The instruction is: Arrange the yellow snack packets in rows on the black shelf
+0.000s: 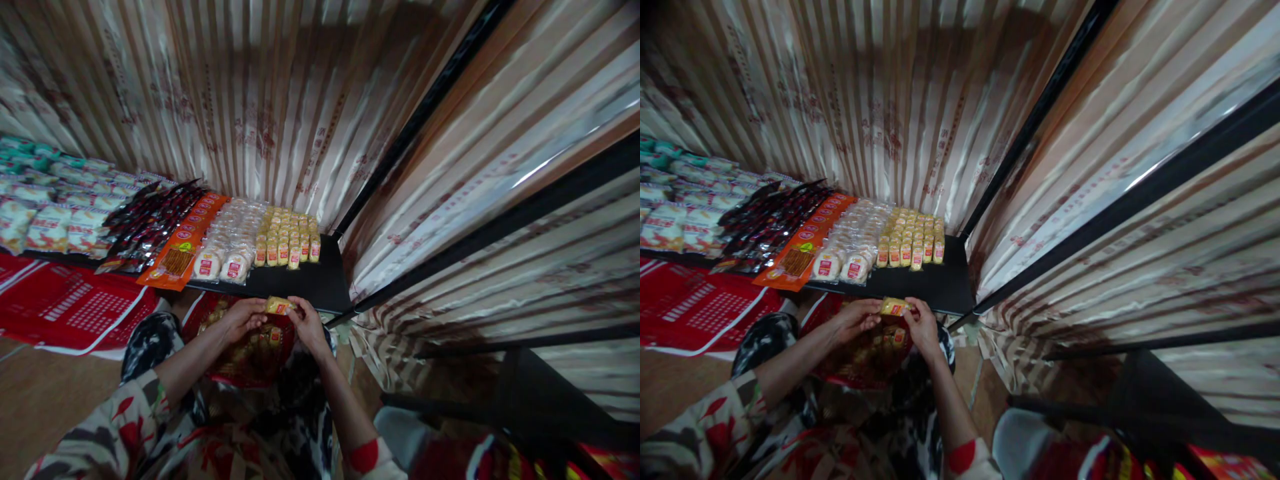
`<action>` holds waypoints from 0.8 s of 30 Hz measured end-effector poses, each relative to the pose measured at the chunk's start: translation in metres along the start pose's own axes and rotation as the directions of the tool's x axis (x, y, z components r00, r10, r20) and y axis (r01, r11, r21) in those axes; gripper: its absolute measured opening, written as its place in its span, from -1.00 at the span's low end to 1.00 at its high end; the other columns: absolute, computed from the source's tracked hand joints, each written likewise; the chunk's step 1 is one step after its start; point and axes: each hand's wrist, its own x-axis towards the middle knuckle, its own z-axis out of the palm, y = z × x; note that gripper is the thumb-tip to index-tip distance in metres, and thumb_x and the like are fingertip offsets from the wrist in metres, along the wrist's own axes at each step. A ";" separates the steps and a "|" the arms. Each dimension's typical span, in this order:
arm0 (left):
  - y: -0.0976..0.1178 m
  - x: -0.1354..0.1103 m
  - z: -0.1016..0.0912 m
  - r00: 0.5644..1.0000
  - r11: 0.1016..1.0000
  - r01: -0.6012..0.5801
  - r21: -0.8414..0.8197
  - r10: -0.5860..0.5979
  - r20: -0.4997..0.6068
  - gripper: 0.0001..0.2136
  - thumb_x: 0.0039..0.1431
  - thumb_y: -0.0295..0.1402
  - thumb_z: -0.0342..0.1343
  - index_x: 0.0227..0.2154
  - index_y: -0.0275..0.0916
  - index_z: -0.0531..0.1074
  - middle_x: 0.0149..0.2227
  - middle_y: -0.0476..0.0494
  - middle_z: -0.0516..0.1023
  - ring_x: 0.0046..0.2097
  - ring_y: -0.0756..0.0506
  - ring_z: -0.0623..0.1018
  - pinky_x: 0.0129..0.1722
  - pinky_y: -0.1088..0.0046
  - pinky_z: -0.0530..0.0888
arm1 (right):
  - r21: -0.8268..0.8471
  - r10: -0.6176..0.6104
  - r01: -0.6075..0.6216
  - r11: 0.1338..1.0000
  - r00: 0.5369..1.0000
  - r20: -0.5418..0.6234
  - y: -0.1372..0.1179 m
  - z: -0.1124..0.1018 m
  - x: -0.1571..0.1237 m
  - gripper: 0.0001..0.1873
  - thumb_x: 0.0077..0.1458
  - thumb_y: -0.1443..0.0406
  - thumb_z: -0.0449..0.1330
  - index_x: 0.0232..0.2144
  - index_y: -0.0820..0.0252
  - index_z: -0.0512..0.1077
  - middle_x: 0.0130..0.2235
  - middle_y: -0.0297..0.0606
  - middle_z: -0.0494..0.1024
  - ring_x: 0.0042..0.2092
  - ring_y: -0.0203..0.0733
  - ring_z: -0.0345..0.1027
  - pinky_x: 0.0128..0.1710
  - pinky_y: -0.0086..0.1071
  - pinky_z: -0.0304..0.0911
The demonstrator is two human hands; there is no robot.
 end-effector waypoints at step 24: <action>0.002 0.063 0.064 0.972 0.973 -0.199 0.115 0.211 -0.104 -0.80 -0.05 -0.49 0.19 -0.33 -0.34 0.32 -0.57 -0.03 0.48 -0.53 0.07 0.49 -0.48 0.62 0.41 | 0.408 0.231 -0.138 0.903 0.955 -0.187 0.013 -0.020 0.059 -0.46 -0.18 0.10 0.25 -0.13 0.22 0.33 -0.28 -0.19 0.52 -0.27 -0.22 0.40 -0.20 -0.31 0.33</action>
